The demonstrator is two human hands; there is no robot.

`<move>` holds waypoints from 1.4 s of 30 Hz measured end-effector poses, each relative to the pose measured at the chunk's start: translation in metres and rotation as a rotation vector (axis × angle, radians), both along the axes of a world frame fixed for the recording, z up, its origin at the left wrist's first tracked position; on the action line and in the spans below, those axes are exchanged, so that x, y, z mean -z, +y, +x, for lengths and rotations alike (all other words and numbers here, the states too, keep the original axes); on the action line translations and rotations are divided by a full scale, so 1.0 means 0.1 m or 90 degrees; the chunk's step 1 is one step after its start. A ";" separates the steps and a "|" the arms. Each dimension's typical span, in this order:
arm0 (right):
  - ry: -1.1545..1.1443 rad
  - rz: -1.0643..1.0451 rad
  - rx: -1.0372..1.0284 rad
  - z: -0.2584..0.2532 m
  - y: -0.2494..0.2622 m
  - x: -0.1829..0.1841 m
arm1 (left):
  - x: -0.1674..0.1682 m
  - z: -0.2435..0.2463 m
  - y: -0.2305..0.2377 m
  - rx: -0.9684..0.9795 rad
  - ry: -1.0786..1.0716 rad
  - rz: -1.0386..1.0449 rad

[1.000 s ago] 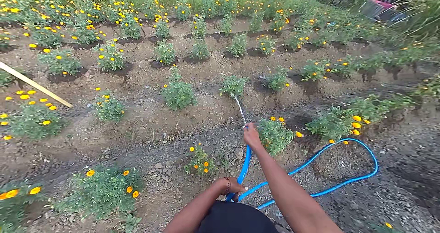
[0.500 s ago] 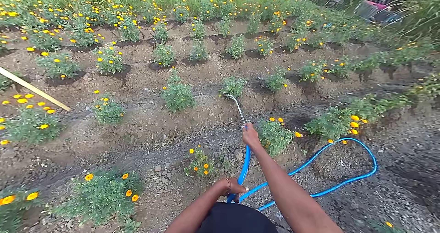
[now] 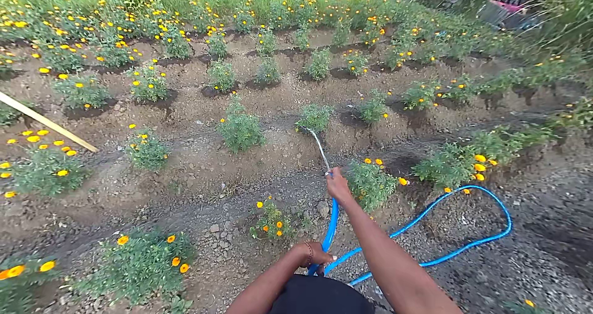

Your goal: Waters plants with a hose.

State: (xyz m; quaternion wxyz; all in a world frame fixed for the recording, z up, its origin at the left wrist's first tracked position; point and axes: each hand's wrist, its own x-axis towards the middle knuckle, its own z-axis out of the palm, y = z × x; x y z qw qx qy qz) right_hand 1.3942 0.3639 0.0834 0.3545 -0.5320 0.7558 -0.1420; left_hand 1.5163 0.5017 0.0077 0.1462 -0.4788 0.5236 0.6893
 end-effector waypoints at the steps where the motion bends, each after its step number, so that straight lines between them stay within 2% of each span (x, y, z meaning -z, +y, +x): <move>1: 0.000 0.003 -0.002 0.01 0.00 0.00 | -0.01 0.00 0.00 0.004 -0.005 -0.003; 6: -0.004 0.010 -0.011 0.02 -0.01 0.04 | 0.00 0.00 0.01 0.026 -0.008 -0.007; 42: -0.020 -0.027 -0.031 0.09 0.02 -0.04 | 0.03 -0.01 0.04 -0.033 0.004 0.024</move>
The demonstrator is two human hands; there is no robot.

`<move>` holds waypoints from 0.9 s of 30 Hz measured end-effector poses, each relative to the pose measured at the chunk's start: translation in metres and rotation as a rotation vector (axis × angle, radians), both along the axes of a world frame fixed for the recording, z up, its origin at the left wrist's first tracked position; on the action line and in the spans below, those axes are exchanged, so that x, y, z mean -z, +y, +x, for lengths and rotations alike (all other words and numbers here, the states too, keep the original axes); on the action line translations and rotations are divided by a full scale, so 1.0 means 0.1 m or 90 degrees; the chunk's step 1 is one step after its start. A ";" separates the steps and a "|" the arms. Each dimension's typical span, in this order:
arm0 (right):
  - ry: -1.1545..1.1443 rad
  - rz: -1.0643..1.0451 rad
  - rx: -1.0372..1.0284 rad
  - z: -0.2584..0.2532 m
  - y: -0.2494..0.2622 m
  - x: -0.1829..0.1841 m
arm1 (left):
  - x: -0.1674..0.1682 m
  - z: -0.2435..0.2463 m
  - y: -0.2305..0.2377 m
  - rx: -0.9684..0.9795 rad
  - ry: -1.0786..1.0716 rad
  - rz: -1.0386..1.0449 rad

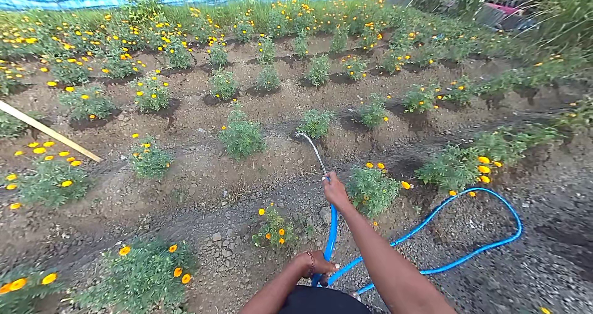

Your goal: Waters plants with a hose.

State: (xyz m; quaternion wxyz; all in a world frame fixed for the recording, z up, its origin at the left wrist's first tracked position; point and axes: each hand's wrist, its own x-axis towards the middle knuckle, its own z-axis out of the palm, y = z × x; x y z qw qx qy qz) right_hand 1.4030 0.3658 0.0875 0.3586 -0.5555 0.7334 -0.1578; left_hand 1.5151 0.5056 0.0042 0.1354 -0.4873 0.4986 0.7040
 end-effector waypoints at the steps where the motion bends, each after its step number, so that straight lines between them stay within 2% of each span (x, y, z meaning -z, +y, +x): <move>1: 0.001 -0.001 -0.001 0.00 0.00 0.00 | 0.01 0.00 0.00 -0.002 -0.001 -0.001; 11: -0.005 0.034 -0.007 -0.06 0.01 0.05 | -0.01 -0.03 0.03 0.039 -0.016 -0.014; 27: -0.005 0.012 0.085 -0.27 0.05 -0.02 | -0.06 -0.14 -0.04 0.060 -0.010 -0.028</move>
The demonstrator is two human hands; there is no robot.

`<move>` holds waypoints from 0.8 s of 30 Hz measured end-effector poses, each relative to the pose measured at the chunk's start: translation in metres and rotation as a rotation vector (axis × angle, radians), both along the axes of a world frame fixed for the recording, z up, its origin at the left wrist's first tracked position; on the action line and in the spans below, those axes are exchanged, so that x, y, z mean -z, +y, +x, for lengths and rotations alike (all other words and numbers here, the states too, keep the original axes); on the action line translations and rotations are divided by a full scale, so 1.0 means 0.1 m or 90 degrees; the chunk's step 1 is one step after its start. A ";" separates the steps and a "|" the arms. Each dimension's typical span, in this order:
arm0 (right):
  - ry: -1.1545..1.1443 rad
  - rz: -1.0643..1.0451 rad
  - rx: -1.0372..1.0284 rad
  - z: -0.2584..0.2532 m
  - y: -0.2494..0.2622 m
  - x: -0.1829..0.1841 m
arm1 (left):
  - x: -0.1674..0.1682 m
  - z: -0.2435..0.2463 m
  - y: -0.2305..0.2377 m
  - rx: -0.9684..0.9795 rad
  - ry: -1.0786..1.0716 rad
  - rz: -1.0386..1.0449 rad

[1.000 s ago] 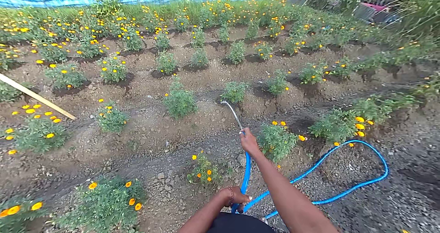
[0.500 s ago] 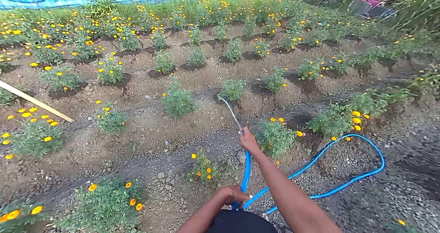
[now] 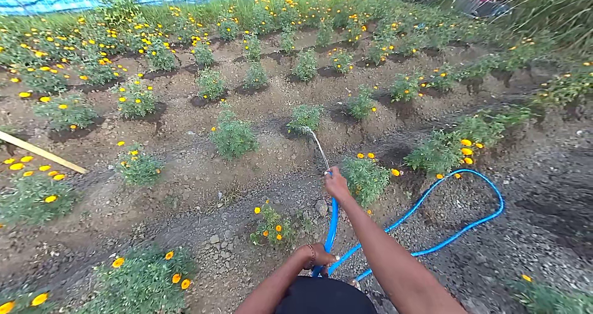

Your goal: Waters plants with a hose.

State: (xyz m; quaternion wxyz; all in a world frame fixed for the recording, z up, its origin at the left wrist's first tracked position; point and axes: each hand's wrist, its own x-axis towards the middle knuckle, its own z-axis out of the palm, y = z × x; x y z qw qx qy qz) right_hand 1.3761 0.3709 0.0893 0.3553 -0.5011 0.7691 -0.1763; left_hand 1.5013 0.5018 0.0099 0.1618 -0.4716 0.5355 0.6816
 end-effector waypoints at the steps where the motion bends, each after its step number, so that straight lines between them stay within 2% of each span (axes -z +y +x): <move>1: -0.002 0.002 0.002 0.00 0.00 0.00 | 0.01 0.00 0.00 -0.001 0.002 0.002; 24: -0.011 -0.008 -0.029 0.03 0.05 -0.01 | -0.01 0.01 0.06 0.001 -0.002 -0.004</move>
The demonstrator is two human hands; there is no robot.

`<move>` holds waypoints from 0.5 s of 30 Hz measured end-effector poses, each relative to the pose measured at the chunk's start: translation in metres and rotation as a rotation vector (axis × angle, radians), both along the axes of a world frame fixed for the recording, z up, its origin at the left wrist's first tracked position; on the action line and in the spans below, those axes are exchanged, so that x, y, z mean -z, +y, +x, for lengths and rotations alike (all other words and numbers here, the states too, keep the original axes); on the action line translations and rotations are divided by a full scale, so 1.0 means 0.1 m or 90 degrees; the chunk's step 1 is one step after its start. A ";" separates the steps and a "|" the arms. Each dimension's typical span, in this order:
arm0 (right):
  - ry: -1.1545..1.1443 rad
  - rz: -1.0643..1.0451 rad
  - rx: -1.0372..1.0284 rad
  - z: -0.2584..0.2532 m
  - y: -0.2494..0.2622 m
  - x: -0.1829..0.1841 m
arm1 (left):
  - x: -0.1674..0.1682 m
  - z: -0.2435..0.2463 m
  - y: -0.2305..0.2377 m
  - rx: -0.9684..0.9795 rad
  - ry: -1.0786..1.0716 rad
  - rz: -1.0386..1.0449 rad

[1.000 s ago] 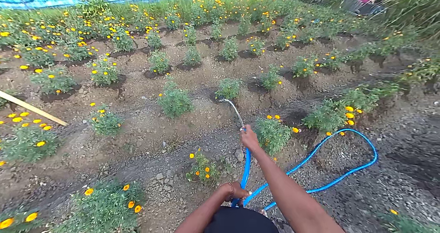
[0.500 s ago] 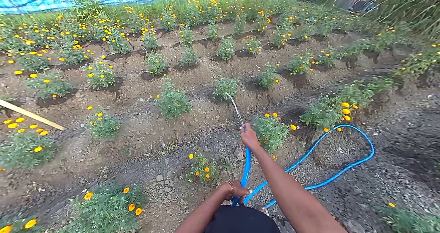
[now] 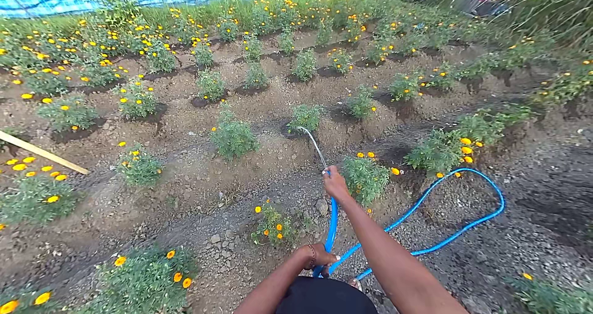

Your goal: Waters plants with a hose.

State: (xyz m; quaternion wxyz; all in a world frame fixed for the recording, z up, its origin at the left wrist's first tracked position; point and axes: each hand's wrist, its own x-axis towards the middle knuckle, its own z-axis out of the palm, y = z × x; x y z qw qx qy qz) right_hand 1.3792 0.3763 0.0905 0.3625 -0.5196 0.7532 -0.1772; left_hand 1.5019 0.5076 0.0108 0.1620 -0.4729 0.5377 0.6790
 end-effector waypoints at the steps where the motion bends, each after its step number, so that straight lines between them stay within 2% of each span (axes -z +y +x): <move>1: 0.001 -0.001 0.000 0.00 0.00 0.00 | 0.01 0.00 0.00 0.000 0.001 0.000; 15: 0.002 -0.006 -0.022 0.04 0.03 -0.02 | 0.03 0.02 0.04 0.001 0.005 -0.003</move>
